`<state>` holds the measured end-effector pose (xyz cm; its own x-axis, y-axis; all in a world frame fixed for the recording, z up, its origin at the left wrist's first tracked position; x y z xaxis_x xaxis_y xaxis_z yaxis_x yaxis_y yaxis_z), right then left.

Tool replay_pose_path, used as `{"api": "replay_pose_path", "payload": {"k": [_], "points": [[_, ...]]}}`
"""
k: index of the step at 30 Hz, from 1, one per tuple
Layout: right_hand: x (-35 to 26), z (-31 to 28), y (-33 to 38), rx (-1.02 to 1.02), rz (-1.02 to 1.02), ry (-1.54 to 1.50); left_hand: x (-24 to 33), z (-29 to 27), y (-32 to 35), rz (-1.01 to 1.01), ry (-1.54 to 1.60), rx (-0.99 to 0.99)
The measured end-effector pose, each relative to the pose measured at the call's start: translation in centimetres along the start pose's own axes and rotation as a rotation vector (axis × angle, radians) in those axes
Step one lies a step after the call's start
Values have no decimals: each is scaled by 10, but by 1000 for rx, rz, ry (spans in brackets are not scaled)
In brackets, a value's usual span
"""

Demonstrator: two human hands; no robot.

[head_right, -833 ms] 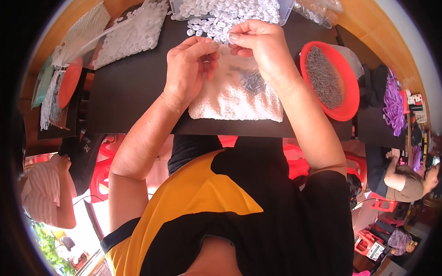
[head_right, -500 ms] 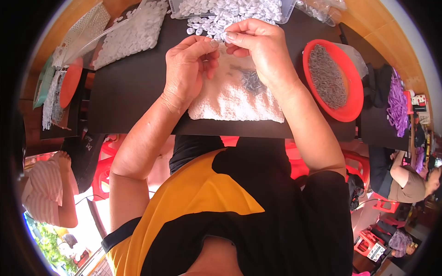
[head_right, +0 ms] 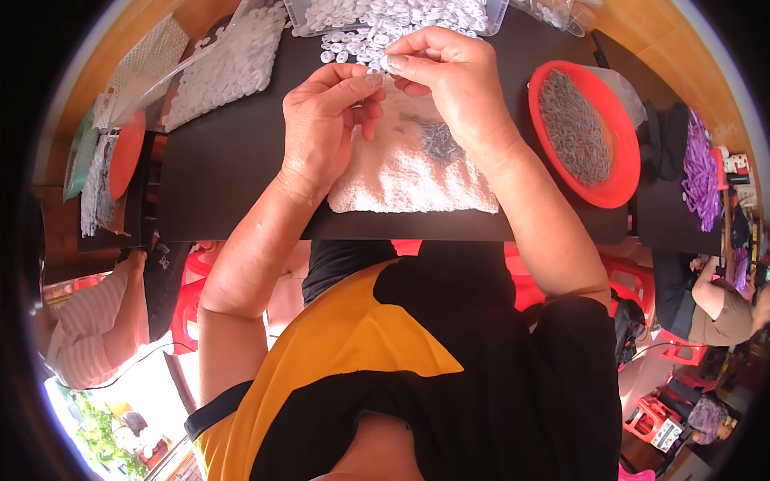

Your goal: Manually assembling small white plastic components by inserting metal pins or smaller parts into them.

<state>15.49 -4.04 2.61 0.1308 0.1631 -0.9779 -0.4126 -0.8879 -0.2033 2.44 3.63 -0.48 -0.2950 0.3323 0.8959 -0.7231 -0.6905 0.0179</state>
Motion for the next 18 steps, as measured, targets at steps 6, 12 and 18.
{"api": "replay_pose_path", "payload": {"k": [6,12,18], "points": [[-2,2,2,-14,2,-49,1,1,-1,51,-6,-41],[-5,4,6,-29,-136,30,-6,2,-4,-80,105,-151],[-7,4,4,-50,-77,-43,-5,3,-3,-55,80,-144]]}}
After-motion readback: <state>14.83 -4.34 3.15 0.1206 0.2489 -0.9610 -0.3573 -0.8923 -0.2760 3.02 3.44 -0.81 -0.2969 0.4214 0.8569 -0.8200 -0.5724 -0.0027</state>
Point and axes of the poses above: each hand's wrist, its own y-axis away from the middle knuckle, its own z-axis out of the palm, x = y × z, the point moved 6 cm from there along -y, towards the middle knuckle, and after that the axes turned 4 degrees about -x, right-handed, at the moved point
